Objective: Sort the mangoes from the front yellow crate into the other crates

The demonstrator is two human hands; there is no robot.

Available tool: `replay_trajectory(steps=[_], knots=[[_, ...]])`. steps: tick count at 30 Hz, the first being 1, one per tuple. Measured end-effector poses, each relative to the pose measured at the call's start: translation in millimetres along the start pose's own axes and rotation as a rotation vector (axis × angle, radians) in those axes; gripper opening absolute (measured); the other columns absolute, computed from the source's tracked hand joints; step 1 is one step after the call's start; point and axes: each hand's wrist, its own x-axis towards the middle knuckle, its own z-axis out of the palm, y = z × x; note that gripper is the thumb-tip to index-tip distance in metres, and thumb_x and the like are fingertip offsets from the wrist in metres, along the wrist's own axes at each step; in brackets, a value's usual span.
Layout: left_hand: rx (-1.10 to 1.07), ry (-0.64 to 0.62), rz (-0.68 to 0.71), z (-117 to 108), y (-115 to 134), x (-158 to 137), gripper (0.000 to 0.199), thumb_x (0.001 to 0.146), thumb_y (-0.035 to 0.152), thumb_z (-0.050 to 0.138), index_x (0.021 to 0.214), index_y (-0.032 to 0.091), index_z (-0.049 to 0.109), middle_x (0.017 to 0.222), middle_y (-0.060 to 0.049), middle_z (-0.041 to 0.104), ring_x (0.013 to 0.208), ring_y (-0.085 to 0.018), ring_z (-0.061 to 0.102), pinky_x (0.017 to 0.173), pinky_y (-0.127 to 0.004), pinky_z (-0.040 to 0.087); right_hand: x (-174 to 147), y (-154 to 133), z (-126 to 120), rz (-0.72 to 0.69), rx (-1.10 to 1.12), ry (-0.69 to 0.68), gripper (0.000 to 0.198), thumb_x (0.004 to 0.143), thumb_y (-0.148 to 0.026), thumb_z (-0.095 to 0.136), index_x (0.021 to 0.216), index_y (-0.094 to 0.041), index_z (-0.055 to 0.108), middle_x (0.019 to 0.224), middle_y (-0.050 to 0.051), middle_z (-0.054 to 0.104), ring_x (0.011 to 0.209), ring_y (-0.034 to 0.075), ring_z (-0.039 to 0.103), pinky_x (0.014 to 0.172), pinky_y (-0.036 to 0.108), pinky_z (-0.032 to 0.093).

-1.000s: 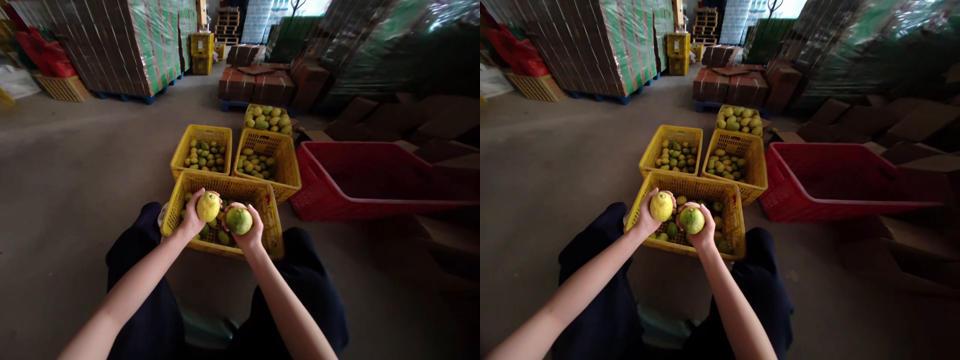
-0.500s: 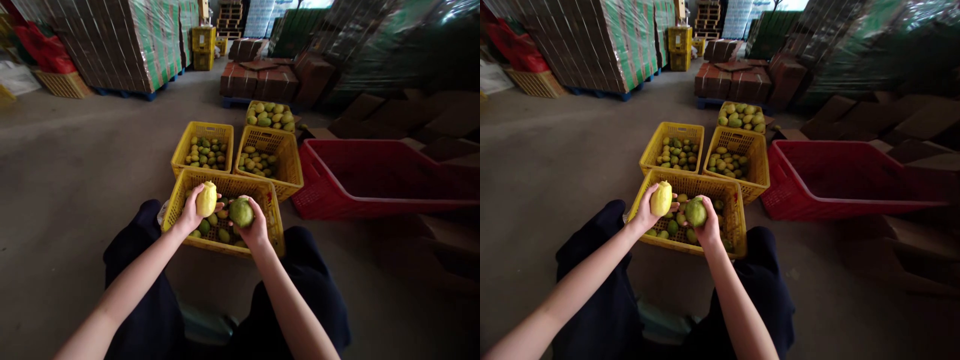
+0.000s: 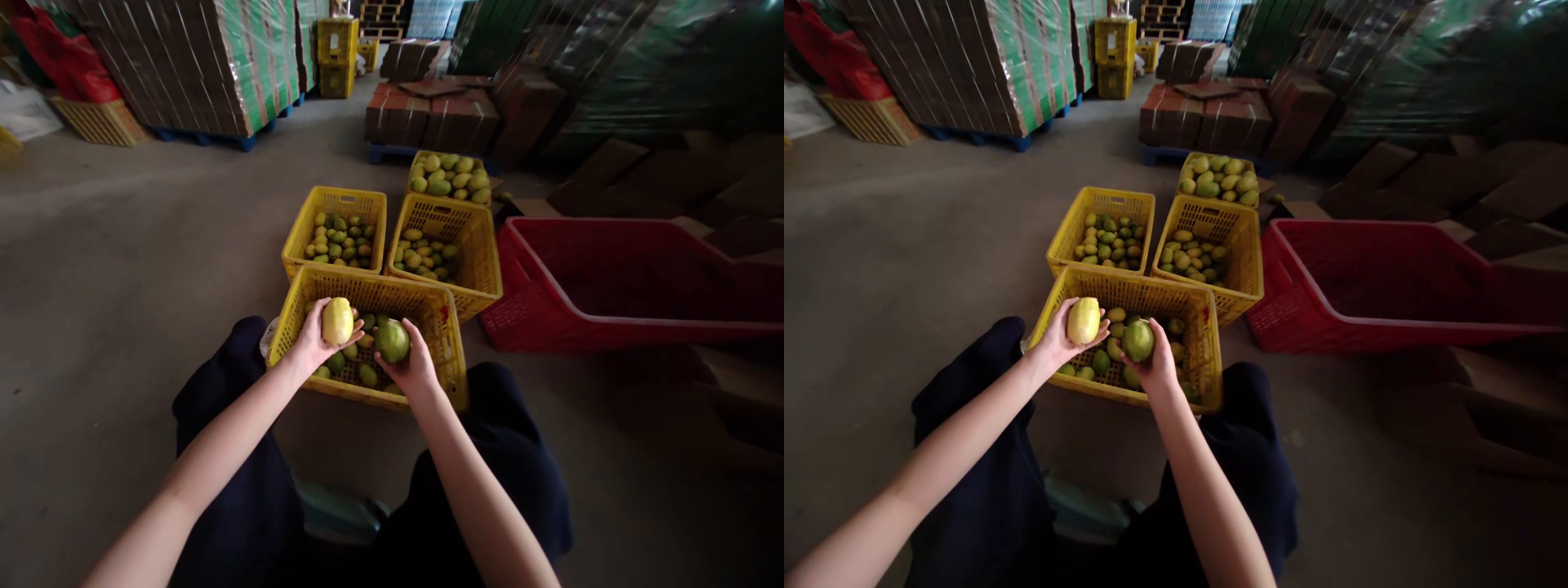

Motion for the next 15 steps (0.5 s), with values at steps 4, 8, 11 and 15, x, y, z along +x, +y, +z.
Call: replay_trajectory(steps=[4, 8, 11, 15], knots=[[-0.042, 0.054, -0.021, 2, -1, -3, 0.028, 0.090, 0.033, 0.047, 0.107, 0.015, 0.060, 0.079, -0.008, 0.069, 0.076, -0.025, 0.071, 0.069, -0.043, 0.060, 2, -1, -2, 0.012, 0.081, -0.084, 0.024, 0.091, -0.030, 0.041, 0.086, -0.017, 0.060, 0.066, 0.007, 0.072, 0.056, 0.019, 0.069, 0.049, 0.030, 0.059], [-0.055, 0.150, -0.028, 3, -1, -3, 0.026, 0.090, 0.032, 0.048, 0.106, 0.015, 0.059, 0.078, -0.009, 0.068, 0.074, -0.025, 0.071, 0.064, -0.041, 0.060, 5, 0, -3, 0.026, 0.088, -0.140, 0.027, 0.092, -0.031, 0.040, 0.091, -0.015, 0.061, 0.066, 0.008, 0.071, 0.056, 0.020, 0.069, 0.048, 0.029, 0.059], [-0.065, 0.200, -0.037, 3, -2, 0, 0.026, 0.091, 0.033, 0.047, 0.105, 0.015, 0.059, 0.077, -0.009, 0.066, 0.073, -0.024, 0.070, 0.059, -0.038, 0.060, 9, 3, -6, 0.047, 0.084, -0.163, 0.029, 0.093, -0.032, 0.039, 0.092, -0.014, 0.061, 0.067, 0.010, 0.072, 0.056, 0.021, 0.070, 0.048, 0.030, 0.060], [-0.069, 0.230, -0.042, 2, -2, 2, 0.026, 0.092, 0.035, 0.046, 0.104, 0.016, 0.057, 0.078, -0.009, 0.066, 0.071, -0.023, 0.069, 0.057, -0.036, 0.060, 15, 6, -10, 0.084, 0.091, -0.227, 0.030, 0.093, -0.033, 0.039, 0.094, -0.014, 0.061, 0.070, 0.011, 0.073, 0.058, 0.021, 0.071, 0.051, 0.030, 0.061]])
